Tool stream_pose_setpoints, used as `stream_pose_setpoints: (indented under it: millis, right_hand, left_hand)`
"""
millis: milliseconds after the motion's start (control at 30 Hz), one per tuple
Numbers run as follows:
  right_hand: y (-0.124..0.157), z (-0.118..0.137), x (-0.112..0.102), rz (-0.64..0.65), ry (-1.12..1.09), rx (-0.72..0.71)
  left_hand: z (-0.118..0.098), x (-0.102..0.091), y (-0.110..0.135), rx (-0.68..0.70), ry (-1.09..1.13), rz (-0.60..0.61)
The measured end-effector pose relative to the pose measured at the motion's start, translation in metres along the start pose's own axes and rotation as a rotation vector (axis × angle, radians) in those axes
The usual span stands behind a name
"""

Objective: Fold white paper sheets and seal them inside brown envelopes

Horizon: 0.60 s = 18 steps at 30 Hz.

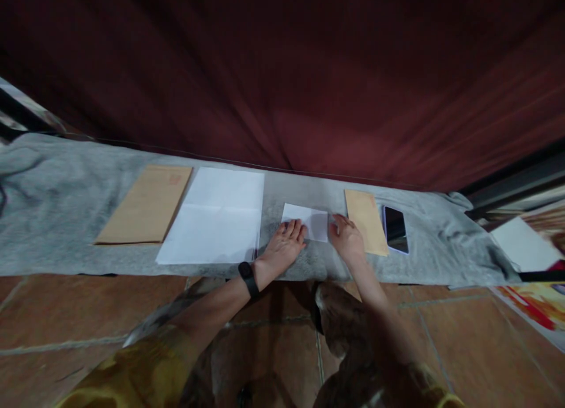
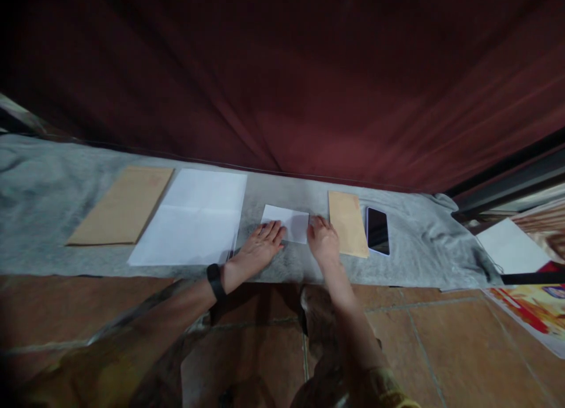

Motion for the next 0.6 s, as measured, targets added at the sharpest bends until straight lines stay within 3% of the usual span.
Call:
stream_pose_setpoints:
  millis: [133,267,367,600]
  right_hand:
    - [-0.003,0.032,0.019,-0.007,-0.181,-0.216]
    - [0.003,0.049,0.032,0.0,-0.176,-0.315]
    - [0.007,0.05,0.034,-0.006,-0.111,-0.272]
    - [0.001,0.038,0.033,0.032,-0.058,0.0]
  left_hand:
    - [-0.001,0.0,-0.002,-0.008,-0.003,-0.005]
    - [-0.002,-0.001,-0.002,0.005,-0.037,0.001]
    - [-0.002,-0.005,-0.002,0.003,-0.025,-0.003]
    - [0.014,-0.021,-0.008,-0.106,0.058,-0.056]
Point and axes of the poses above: each hand's wrist, its own y-axis away from the middle knuckle, its own x-axis out of the palm, z = x × y, the point moved 6 cm from there along -y, towards the middle knuckle, and after that the axes turned 14 degrees about y, right-handed, at the moved point
